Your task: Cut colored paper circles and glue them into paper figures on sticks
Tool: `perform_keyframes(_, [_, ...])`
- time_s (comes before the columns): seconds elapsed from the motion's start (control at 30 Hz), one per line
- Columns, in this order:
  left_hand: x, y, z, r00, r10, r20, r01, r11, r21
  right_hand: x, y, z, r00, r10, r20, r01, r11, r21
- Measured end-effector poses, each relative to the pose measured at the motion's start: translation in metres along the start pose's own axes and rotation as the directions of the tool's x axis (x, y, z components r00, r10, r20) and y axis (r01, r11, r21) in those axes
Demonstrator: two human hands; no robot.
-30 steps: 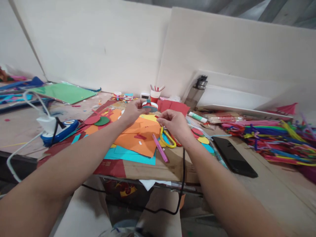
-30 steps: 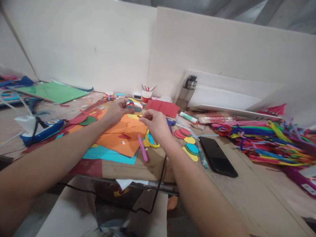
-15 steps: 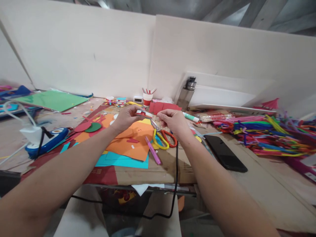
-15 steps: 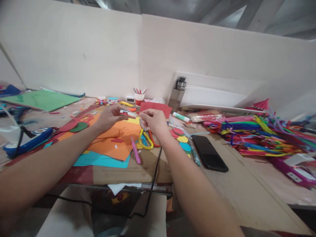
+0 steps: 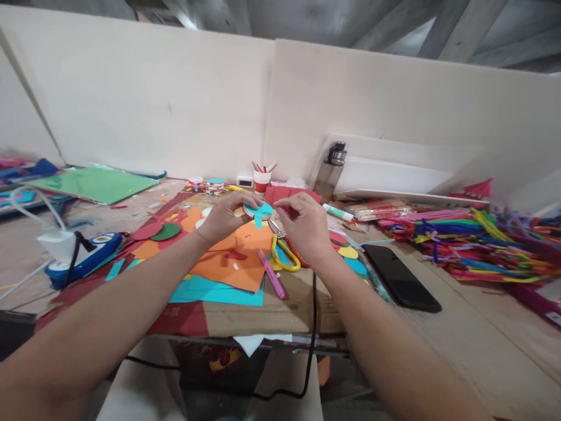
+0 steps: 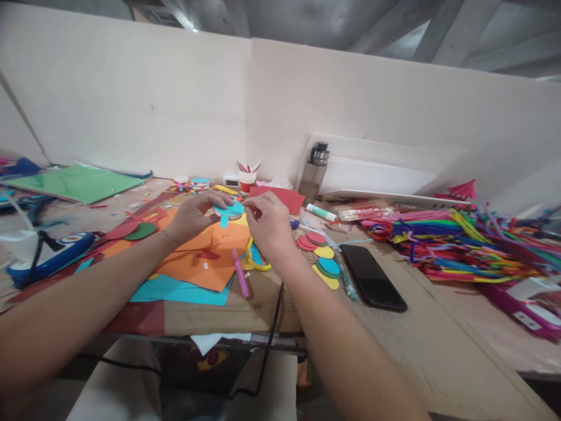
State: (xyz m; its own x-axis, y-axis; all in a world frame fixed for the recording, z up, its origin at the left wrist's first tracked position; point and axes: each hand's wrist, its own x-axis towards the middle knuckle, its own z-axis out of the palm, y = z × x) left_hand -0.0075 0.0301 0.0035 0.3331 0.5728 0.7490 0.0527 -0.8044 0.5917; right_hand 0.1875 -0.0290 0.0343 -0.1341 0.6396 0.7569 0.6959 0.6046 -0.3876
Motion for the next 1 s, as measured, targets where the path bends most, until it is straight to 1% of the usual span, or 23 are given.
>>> perform_keyframes(0.23, [-0.0001,0.0017,0.0003,0.999,0.044,0.003,-0.044,0.999,0.023,-0.0035,-0.0009,0.0039,0.998,-0.062,0.034,0.063,0.998,-0.027])
perform_keyframes(0.47, [0.0,0.0022,0.0007,0.999,0.039,-0.008,-0.038,0.998,0.045,-0.0061,0.003,0.0085,0.99,-0.127,0.053,0.131,0.988,-0.078])
perform_keyframes(0.73, [0.0002,0.0025,0.0002,1.0,0.023,-0.01,-0.023,0.997,0.078,-0.0078,0.0046,0.0098,0.979,-0.163,0.121,0.182,0.967,-0.177])
perform_keyframes(0.87, [0.0002,0.0036,0.0003,0.999,0.035,-0.014,-0.034,0.996,0.087,-0.0084,0.0039,0.0098,0.973,-0.192,0.131,0.218,0.95,-0.225])
perform_keyframes(1.0, [0.0001,0.0046,0.0008,1.0,0.016,-0.018,-0.014,0.995,0.098,-0.0082,0.0031,0.0103,0.966,-0.208,0.154,0.243,0.933,-0.264])
